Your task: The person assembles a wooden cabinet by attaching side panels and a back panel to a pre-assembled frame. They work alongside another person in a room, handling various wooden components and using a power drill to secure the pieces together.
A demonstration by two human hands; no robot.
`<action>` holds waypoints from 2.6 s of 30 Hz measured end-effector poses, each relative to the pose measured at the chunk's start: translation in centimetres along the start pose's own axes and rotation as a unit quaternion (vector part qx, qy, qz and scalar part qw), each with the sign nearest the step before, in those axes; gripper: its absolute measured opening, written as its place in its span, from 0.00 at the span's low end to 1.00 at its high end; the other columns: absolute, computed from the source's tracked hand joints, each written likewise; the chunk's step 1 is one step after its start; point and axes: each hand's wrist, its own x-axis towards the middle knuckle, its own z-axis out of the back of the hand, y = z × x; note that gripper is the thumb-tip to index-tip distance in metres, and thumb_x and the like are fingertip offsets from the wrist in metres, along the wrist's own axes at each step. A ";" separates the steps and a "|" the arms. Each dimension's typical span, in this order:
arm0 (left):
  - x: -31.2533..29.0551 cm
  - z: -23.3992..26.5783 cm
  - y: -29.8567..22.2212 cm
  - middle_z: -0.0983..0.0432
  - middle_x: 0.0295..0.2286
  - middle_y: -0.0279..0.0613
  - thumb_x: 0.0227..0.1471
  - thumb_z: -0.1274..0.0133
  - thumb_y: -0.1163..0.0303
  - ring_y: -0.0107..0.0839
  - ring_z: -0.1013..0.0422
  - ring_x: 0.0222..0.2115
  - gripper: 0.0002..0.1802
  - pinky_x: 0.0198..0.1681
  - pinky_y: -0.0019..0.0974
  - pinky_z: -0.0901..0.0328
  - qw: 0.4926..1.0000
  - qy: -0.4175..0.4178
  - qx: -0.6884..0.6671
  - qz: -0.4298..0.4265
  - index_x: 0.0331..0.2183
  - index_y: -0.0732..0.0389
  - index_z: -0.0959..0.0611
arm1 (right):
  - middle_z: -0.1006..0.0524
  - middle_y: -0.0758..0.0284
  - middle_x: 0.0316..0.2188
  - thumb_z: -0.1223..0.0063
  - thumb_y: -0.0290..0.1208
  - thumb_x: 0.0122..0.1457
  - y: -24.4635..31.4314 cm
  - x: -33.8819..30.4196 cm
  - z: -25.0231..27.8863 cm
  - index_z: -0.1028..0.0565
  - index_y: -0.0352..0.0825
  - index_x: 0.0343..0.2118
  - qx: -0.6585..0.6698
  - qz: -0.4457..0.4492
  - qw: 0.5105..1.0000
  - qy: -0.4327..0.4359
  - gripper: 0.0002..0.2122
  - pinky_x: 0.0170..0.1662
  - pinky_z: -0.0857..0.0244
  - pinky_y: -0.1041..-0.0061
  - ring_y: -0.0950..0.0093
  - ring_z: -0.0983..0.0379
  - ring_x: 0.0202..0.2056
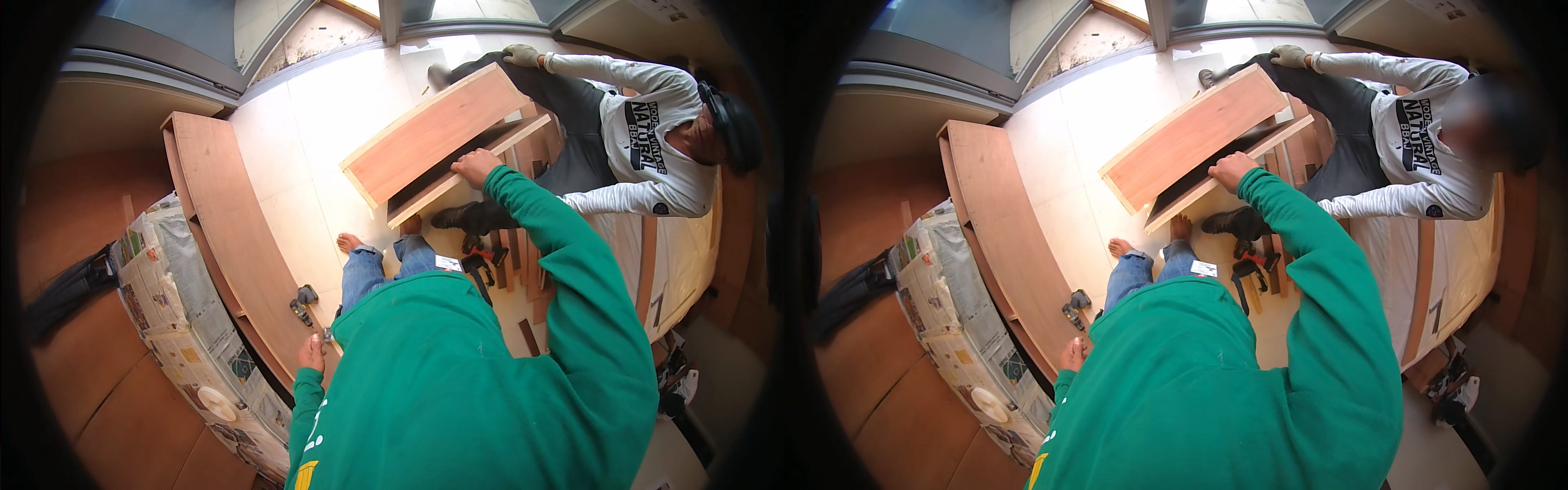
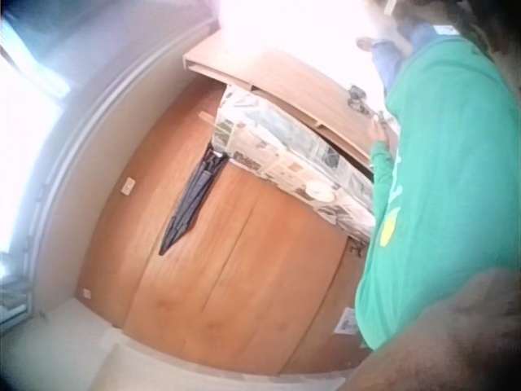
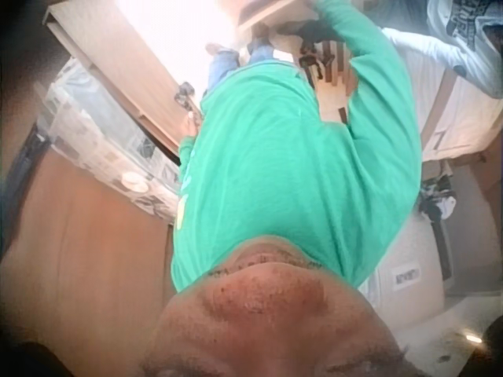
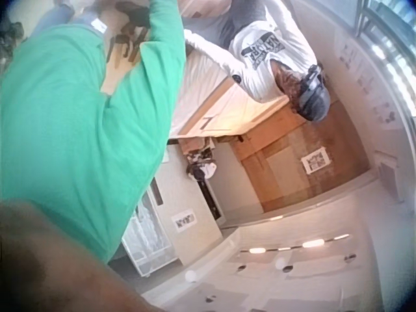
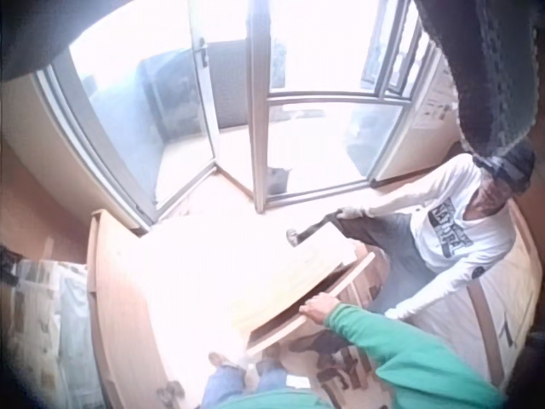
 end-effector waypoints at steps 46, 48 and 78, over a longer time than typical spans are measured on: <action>14.0 -15.3 -33.9 0.68 0.64 0.56 0.29 0.27 0.62 0.53 0.35 0.49 0.72 0.44 0.46 0.30 0.805 0.015 0.492 -0.332 0.64 0.35 0.61 | 0.26 0.64 0.32 0.52 0.28 0.53 3.9 0.9 -3.6 0.26 0.38 0.36 0.027 -0.152 0.947 -0.281 0.08 0.60 0.45 0.55 0.65 0.31 0.44; 15.0 -15.7 -33.1 0.67 0.64 0.55 0.29 0.28 0.60 0.52 0.35 0.49 0.69 0.42 0.46 0.30 0.794 0.005 0.505 -0.339 0.64 0.33 0.58 | 0.29 0.64 0.36 0.52 0.27 0.52 4.1 0.0 -3.1 0.27 0.38 0.37 0.034 -0.176 0.920 -0.350 0.08 0.58 0.43 0.54 0.64 0.33 0.47; 16.5 -17.0 -36.8 0.80 0.59 0.77 0.06 0.24 0.42 0.73 0.75 0.61 0.92 0.59 0.70 0.61 0.704 0.052 0.618 -0.346 0.63 0.55 0.70 | 0.25 0.40 0.34 0.56 0.42 0.60 7.5 5.4 -4.7 0.30 0.21 0.37 0.525 -0.653 0.495 -0.230 0.21 0.45 0.32 0.56 0.45 0.27 0.39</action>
